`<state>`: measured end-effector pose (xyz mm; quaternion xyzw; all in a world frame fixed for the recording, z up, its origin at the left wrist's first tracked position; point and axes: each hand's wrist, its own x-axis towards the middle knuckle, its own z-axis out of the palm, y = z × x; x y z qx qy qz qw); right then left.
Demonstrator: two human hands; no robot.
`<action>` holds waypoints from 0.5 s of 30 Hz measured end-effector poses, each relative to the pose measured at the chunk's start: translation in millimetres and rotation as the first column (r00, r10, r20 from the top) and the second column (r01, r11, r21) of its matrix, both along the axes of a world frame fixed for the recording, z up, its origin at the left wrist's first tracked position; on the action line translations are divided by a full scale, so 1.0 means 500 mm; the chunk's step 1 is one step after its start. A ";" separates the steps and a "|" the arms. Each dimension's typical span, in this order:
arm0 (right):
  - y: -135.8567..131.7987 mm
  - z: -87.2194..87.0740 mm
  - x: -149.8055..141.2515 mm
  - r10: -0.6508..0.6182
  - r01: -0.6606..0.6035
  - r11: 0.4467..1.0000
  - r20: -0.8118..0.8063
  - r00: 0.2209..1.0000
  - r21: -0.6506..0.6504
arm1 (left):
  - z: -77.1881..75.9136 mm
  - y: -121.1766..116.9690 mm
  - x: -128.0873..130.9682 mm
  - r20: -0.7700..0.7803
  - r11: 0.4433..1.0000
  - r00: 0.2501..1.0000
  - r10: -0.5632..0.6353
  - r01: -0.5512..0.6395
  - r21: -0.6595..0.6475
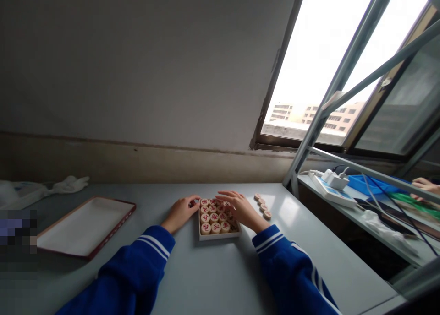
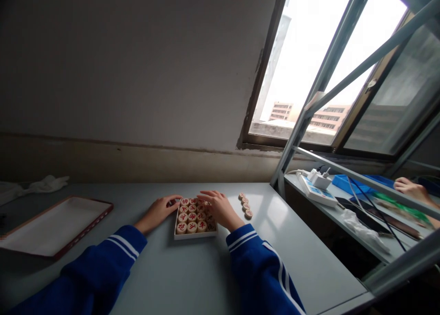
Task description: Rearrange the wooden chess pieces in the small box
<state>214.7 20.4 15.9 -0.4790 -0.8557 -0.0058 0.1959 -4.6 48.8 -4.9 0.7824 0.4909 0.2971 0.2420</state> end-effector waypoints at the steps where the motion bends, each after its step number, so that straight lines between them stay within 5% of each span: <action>1: -0.002 0.000 -0.012 0.007 -0.007 1.000 0.001 1.000 0.009 | 0.000 0.000 0.000 -0.005 1.000 1.000 -0.002 0.002 0.000; 9: 0.009 -0.003 0.000 -0.096 0.116 0.988 -0.178 0.979 0.105 | 0.000 -0.003 0.002 -0.025 1.000 1.000 -0.008 0.008 0.010; 12: 0.012 0.000 0.036 -0.241 0.281 0.949 -0.242 0.940 0.143 | 0.004 -0.005 0.002 -0.049 1.000 0.999 -0.006 0.006 0.009; 15: 0.009 -0.007 0.085 -0.431 0.449 0.876 -0.135 0.892 0.174 | 0.007 -0.008 0.002 -0.065 1.000 0.998 -0.005 0.005 0.011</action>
